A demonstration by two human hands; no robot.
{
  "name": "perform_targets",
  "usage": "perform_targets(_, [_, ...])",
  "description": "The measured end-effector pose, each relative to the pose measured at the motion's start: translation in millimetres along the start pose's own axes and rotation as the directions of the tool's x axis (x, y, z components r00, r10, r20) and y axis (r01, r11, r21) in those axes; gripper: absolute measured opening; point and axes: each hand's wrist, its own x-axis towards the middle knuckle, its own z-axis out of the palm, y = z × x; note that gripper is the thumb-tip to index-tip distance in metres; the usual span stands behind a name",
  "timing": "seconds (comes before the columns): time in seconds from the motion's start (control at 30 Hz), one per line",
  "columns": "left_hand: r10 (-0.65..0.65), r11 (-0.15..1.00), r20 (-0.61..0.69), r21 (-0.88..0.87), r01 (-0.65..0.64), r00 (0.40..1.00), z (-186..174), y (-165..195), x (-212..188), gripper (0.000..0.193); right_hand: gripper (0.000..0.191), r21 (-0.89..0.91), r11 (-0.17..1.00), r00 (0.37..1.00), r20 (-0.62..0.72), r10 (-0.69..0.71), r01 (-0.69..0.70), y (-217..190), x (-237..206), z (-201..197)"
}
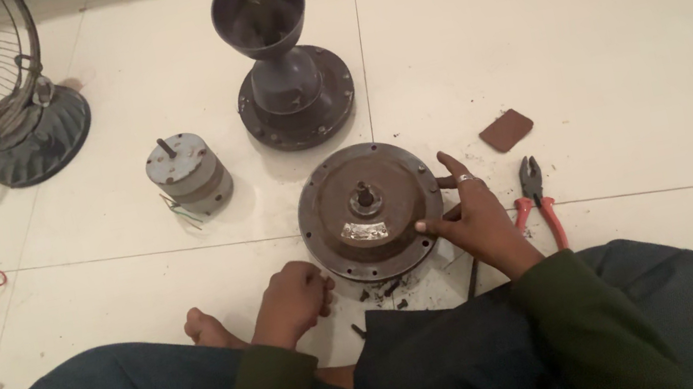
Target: The person sits on the floor and scrapes old gasket material from a fan motor housing using a flat pry bar, then unscrews screws from the housing by hand and sets the screws aside. Pliers and sandpaper lie nearby while the person works around the housing.
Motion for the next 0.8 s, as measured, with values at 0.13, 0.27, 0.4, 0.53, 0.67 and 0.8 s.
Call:
perform_targets(0.13, [0.114, 0.89, -0.131, 0.454, -0.043, 0.985, 9.6, -10.5, -19.8, 0.026, 0.113, -0.045, 0.998, 0.999, 0.011, 0.033, -0.032, -3.3, 0.3, -1.0])
perform_targets(0.27, [0.004, 0.848, 0.128, 0.525, -0.071, 0.992, 18.9, -3.5, -26.2, 0.034, 0.113, -0.028, 1.0, 1.0, 0.007, -0.005, 0.005, -2.8, 0.0, -0.5])
perform_targets(0.4, [0.02, 0.928, 0.031, 0.373, -0.03, 0.999, 15.5, 7.5, -21.1, 0.044, 0.114, -0.007, 1.0, 1.0, 0.009, 0.009, -0.009, -2.6, -1.8, -0.2])
perform_targets(0.53, [0.154, 0.984, -0.128, -0.067, -0.164, 0.98, 11.3, 11.4, -0.6, 0.048, 0.114, -0.016, 1.0, 1.0, 0.016, 0.004, -0.004, -8.3, -5.0, -0.2])
perform_targets(0.67, [0.105, 0.934, -0.21, -0.315, -0.169, 0.972, 20.2, 7.5, 32.8, 0.046, 0.104, -0.097, 0.995, 0.999, -0.047, -0.013, 0.008, -12.8, -8.4, -2.1])
perform_targets(0.8, [0.134, 0.809, -0.4, -0.485, -0.333, 0.907, 34.9, 5.5, 62.1, 0.048, 0.088, 0.019, 0.978, 0.973, -0.099, 0.207, -0.206, -7.3, -11.5, 0.5])
